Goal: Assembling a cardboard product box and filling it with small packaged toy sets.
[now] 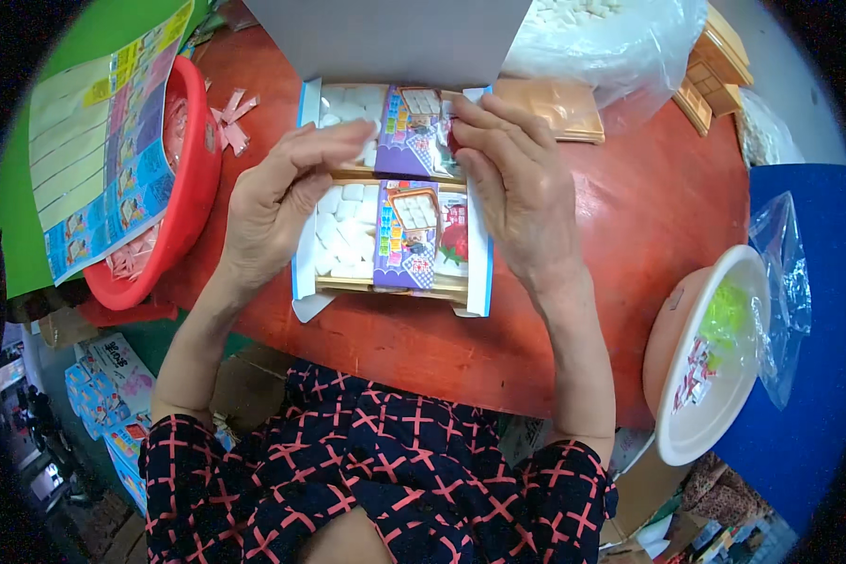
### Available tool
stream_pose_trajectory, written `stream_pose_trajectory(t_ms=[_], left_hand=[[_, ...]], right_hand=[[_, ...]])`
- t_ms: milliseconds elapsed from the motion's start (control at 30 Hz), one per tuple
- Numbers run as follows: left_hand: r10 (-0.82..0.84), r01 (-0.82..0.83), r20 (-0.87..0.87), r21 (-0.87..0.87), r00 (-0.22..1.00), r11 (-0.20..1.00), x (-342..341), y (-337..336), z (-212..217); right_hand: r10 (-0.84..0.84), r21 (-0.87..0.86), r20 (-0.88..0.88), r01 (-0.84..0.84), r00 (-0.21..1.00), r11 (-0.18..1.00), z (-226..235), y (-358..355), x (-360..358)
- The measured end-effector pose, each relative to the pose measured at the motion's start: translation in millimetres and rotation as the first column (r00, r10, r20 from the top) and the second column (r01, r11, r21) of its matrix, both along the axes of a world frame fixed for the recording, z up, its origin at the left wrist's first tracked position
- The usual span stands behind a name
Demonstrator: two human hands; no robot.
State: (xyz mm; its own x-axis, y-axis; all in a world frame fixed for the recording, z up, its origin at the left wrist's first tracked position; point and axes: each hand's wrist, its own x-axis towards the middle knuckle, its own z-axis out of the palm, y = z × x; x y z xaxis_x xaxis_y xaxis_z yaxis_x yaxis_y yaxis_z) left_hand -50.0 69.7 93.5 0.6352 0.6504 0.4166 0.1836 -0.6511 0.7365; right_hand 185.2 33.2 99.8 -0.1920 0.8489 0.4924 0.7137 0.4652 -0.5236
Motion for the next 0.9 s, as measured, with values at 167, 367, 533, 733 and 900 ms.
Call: stream_pose_trajectory(t_ms=[167,367,533,733,900], left_hand=[[0.322,-0.321,-0.001,-0.092,0.947,0.943,5,-1,2],[0.179,-0.120,0.233,-0.248,0.956,0.961,13,36,-7],[0.294,-0.186,0.319,-0.327,0.901,0.926,22,42,-12],[0.228,-0.182,0.361,-0.156,0.904,0.971,8,57,-47],[0.246,-0.244,0.022,0.256,0.969,0.936,-5,40,-16]], right_hand=[[0.069,0.048,0.109,-0.074,0.992,0.996,6,10,3],[-0.062,0.009,-0.268,0.067,0.961,0.998,-8,21,-4],[-0.064,-0.046,-0.253,0.054,0.965,0.997,-1,38,2],[-0.032,0.007,-0.427,0.039,0.904,0.999,-31,51,10],[-0.021,0.226,-0.111,0.046,0.994,0.973,-23,45,19]])
